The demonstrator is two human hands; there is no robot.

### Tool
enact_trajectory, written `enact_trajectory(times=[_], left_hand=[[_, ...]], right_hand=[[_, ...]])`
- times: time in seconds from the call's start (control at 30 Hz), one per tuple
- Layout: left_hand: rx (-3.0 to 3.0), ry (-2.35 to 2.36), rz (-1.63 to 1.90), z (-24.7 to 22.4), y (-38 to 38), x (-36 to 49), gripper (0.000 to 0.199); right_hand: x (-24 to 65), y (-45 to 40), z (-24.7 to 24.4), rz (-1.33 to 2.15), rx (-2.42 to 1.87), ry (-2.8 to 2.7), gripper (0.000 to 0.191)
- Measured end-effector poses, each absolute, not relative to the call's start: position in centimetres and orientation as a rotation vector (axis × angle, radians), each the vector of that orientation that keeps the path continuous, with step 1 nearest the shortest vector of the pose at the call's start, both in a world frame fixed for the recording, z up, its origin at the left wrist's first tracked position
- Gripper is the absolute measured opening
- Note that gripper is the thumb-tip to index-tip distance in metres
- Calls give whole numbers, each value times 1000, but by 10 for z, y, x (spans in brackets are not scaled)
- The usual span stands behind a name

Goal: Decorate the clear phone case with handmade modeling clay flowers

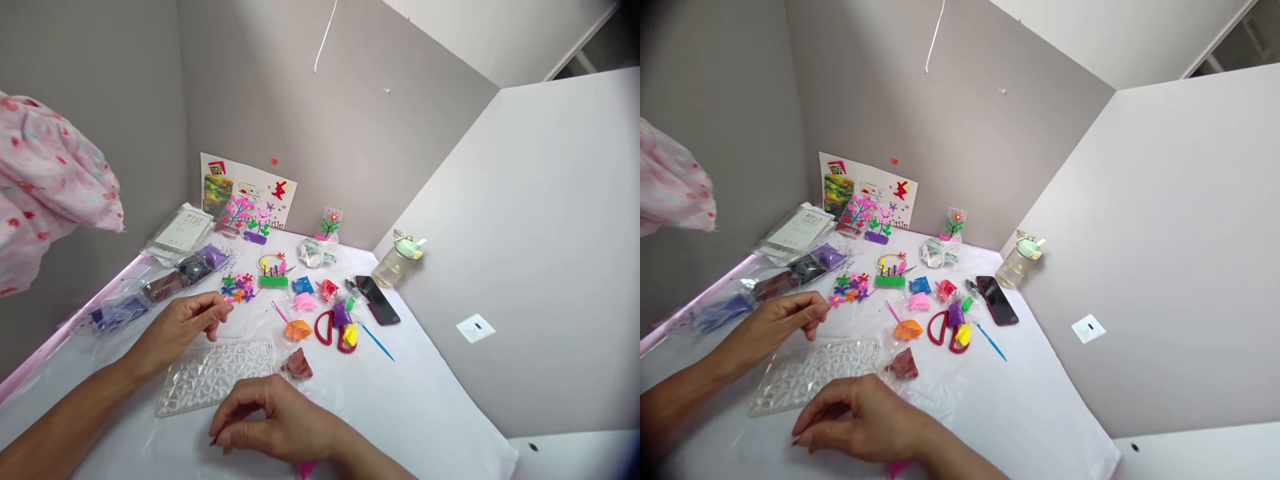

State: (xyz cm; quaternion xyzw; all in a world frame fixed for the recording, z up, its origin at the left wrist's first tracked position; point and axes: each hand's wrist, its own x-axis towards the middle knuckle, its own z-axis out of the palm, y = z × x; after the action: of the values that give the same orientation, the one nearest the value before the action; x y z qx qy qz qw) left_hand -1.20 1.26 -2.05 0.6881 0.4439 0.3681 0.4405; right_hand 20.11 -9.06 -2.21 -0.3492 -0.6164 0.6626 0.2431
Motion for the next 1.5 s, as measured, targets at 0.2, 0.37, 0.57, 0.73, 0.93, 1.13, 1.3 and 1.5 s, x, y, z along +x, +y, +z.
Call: enact_trajectory(times=[0.2,0.37,0.57,0.73,0.93,1.13,1.3,1.5], left_hand=[[1650,1090,990,-19,17,-25,46],[1527,1017,1012,-27,18,-30,39],[1716,1107,866,-30,8,-24,52],[1748,1029,765,-33,4,-15,40],[1708,981,692,-43,-1,-6,22],[1907,1084,596,-50,-4,-5,49],[1891,1009,660,-48,-3,-4,37],[1781,949,652,-42,-6,-5,23]], right_hand=[[205,-89,-16,1855,-1020,-1469,47],[209,-84,-15,1761,-1012,-1276,42],[209,-80,-17,1708,-988,-1227,38],[210,-78,-18,1659,-1018,-1200,36],[212,-75,-20,1556,-1105,-1129,33],[216,-71,-25,1548,-1042,-1111,35],[217,-71,-23,1491,-1064,-1168,36],[215,-72,-20,1501,-1096,-1192,35]])
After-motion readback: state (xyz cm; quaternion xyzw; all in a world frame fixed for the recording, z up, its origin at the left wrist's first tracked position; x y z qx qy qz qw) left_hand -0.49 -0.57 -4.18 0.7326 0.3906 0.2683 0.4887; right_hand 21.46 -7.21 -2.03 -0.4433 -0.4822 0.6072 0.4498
